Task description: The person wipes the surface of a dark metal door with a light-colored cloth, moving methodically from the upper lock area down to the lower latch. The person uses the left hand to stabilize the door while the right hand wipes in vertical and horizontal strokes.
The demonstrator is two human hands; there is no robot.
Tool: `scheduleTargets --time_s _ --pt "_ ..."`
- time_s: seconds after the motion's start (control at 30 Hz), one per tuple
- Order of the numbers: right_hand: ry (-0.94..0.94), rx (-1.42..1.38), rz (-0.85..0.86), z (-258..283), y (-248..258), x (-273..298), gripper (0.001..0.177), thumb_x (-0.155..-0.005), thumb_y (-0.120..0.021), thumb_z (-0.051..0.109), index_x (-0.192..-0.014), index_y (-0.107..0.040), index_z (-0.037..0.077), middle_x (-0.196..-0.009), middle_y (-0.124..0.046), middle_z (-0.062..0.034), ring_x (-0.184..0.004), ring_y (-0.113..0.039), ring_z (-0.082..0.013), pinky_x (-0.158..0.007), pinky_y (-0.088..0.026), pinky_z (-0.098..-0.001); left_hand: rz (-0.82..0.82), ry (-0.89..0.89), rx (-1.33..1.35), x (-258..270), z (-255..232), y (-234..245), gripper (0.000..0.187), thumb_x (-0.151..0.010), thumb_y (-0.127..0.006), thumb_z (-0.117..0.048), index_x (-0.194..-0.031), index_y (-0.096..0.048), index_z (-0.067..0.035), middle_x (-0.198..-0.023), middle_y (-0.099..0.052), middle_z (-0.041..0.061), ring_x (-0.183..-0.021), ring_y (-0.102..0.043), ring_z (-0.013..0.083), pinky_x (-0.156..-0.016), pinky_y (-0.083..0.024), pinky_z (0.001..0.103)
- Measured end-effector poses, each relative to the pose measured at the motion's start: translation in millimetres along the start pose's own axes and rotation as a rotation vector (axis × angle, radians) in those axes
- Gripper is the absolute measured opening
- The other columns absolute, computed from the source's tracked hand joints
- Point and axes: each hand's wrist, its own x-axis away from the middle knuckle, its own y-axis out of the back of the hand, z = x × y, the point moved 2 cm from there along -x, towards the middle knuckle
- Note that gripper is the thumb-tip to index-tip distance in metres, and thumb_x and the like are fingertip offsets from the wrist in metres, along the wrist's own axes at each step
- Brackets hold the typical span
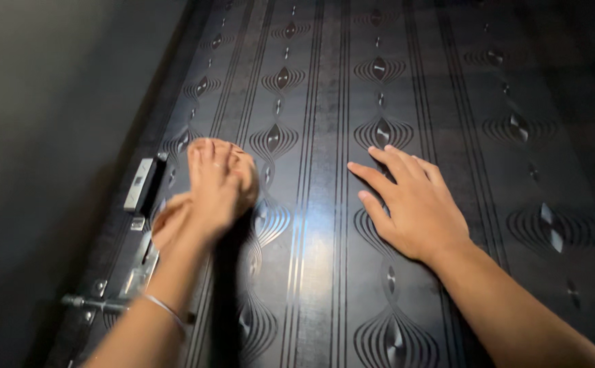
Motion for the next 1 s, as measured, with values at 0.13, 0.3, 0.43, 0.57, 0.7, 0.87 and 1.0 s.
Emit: scheduleTargets --time_s 0.13,0.3,0.43,0.57,0.7,0.87,1.0 --pt "-0.007 0.017 -0.016 3 1 1 0.045 -0.096 -0.055 0.035 -0.138 -0.063 0.022 -0.147 -0.053 -0.0071 -0.14 -0.042 -0.0275 -0.113 -0.03 -0.0465 -0.027 -0.004 -0.009 20 -77 -25 0.073 -0.096 -0.052 -0.041 -0.154 -0.039 0.001 -0.164 -0.027 0.03 -0.152 -0.019 0.0472 -0.123 -0.004 0.057" --pt "-0.015 -0.001 -0.008 2 2 2 0.043 -0.095 -0.057 0.034 -0.136 -0.064 0.023 -0.145 -0.054 -0.0062 -0.14 -0.043 -0.0271 -0.113 -0.032 -0.0455 0.051 -0.17 -0.167 18 -74 0 0.071 -0.099 -0.05 -0.044 -0.153 -0.041 0.002 -0.16 -0.037 0.026 -0.153 -0.026 0.041 -0.124 -0.002 0.062" --pt "-0.022 -0.001 0.005 3 3 1 0.043 -0.094 -0.057 0.033 -0.135 -0.065 0.023 -0.145 -0.055 -0.0065 -0.139 -0.044 -0.0283 -0.112 -0.033 -0.0461 -0.043 -0.139 -0.339 15 -28 36 0.065 -0.1 -0.049 -0.042 -0.146 -0.051 0.004 -0.151 -0.05 0.025 -0.149 -0.033 0.0372 -0.12 0.0 0.066" --pt "-0.008 0.018 0.002 0 4 1 0.043 -0.094 -0.057 0.032 -0.136 -0.065 0.023 -0.143 -0.055 -0.0074 -0.137 -0.045 -0.0283 -0.112 -0.034 -0.047 -0.008 -0.177 -0.636 23 10 68 0.06 -0.1 -0.049 -0.042 -0.132 -0.06 0.007 -0.136 -0.063 0.019 -0.152 -0.038 0.0349 -0.124 0.0 0.061" --pt "-0.003 0.026 0.015 1 4 -1 0.044 -0.094 -0.057 0.033 -0.135 -0.065 0.023 -0.143 -0.055 -0.0076 -0.136 -0.046 -0.0281 -0.111 -0.035 -0.0467 0.045 -0.216 -0.793 33 27 81 0.055 -0.098 -0.049 -0.041 -0.129 -0.062 0.003 -0.133 -0.066 0.018 -0.149 -0.042 0.0338 -0.129 -0.001 0.055" --pt "-0.026 0.037 0.014 1 4 0 0.044 -0.094 -0.057 0.034 -0.136 -0.066 0.023 -0.142 -0.056 -0.0066 -0.135 -0.046 -0.0272 -0.112 -0.035 -0.0457 -0.024 -0.156 -0.7 60 14 89 0.062 -0.096 -0.05 -0.04 -0.133 -0.061 0.008 -0.134 -0.065 0.023 -0.147 -0.043 0.0354 -0.129 -0.003 0.053" --pt "-0.029 0.059 0.027 0 2 0 0.043 -0.094 -0.056 0.035 -0.135 -0.066 0.024 -0.142 -0.056 -0.0058 -0.134 -0.046 -0.0262 -0.112 -0.035 -0.0452 -0.005 -0.102 -0.666 61 19 86 0.066 -0.094 -0.05 -0.039 -0.132 -0.058 0.014 -0.128 -0.064 0.028 -0.15 -0.039 0.0385 -0.127 -0.003 0.055"
